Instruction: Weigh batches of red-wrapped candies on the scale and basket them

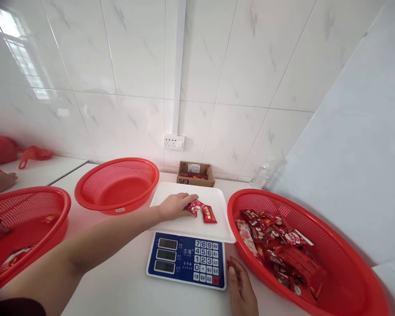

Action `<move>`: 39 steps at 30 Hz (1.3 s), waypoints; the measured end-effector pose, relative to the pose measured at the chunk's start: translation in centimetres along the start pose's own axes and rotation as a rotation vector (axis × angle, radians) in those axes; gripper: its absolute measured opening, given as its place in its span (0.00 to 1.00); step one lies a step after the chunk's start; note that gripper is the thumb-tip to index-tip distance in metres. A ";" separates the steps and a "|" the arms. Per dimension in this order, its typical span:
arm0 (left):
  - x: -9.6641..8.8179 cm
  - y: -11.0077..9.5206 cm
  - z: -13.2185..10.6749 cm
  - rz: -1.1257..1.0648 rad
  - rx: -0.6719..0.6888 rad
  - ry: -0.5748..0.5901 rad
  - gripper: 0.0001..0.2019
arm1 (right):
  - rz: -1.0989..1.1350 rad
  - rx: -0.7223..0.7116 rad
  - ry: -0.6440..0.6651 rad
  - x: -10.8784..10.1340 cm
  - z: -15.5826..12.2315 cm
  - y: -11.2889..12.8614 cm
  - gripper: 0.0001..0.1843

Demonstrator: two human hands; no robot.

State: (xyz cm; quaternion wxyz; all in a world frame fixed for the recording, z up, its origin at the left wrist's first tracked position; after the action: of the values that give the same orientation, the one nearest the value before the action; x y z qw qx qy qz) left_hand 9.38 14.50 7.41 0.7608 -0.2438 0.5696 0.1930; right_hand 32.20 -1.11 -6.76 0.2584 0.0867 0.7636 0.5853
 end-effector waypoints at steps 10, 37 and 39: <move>-8.2 5.8 -7.7 0.093 -0.395 -0.260 0.25 | 0.004 0.010 0.039 -0.2 -0.2 0.4 0.33; 1.0 -2.5 2.0 -0.063 0.234 0.140 0.13 | -0.007 0.009 0.062 -0.4 0.4 -0.8 0.36; -0.6 -1.8 0.3 -0.050 0.179 0.068 0.13 | -0.013 -0.005 0.066 -0.4 0.4 -0.5 0.36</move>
State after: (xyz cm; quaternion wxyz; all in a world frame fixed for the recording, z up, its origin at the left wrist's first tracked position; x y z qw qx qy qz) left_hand 10.46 13.23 8.37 0.7643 -0.1952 0.6040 0.1138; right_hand 32.87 -1.10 -7.20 0.2373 0.0617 0.7710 0.5878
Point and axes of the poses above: each hand's wrist, its own z-axis towards the middle knuckle, its own x-axis out of the palm, y = z × x, the point moved 1 cm from there along z, towards the middle knuckle, and after that the axes turned 11 degrees about x, right-handed, at the moved point
